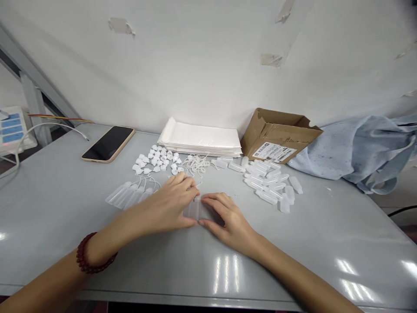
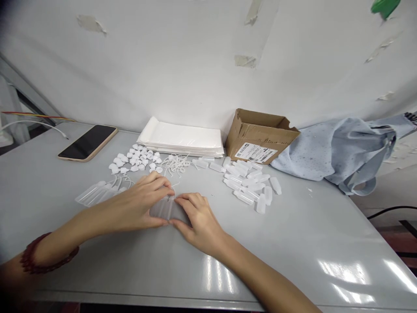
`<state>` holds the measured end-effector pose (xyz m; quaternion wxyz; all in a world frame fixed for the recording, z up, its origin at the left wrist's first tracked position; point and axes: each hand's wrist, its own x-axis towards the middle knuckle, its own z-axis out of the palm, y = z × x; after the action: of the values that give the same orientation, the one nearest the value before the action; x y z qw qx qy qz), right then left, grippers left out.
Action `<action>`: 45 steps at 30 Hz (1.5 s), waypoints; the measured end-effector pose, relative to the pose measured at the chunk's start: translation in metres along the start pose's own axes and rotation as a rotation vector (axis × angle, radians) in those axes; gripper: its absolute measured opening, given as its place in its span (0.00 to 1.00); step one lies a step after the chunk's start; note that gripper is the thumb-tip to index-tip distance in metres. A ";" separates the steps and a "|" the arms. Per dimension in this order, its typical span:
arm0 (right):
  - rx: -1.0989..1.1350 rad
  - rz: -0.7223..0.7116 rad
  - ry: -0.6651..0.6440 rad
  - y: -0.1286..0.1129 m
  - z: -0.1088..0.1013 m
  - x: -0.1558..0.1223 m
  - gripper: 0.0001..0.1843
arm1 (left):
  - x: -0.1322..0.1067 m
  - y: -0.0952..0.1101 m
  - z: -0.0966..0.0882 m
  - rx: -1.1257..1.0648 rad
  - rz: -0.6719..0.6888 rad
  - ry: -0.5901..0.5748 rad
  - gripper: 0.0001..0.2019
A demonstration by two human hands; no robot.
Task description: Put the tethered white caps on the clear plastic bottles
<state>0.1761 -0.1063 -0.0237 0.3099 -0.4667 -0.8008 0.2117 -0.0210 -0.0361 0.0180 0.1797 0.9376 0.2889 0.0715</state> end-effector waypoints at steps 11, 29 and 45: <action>-0.028 0.001 -0.011 0.001 0.002 0.001 0.19 | 0.000 -0.001 -0.003 0.034 -0.007 -0.043 0.11; -0.056 0.003 -0.037 0.001 0.003 0.000 0.18 | 0.008 -0.012 -0.007 -0.198 -0.145 0.143 0.13; -0.039 0.018 -0.016 0.002 0.007 0.001 0.19 | 0.022 -0.035 -0.009 -0.175 -0.487 0.499 0.10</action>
<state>0.1723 -0.1045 -0.0294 0.2927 -0.4779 -0.8030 0.2025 -0.0232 0.0063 0.0136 0.1951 0.7759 0.5317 0.2779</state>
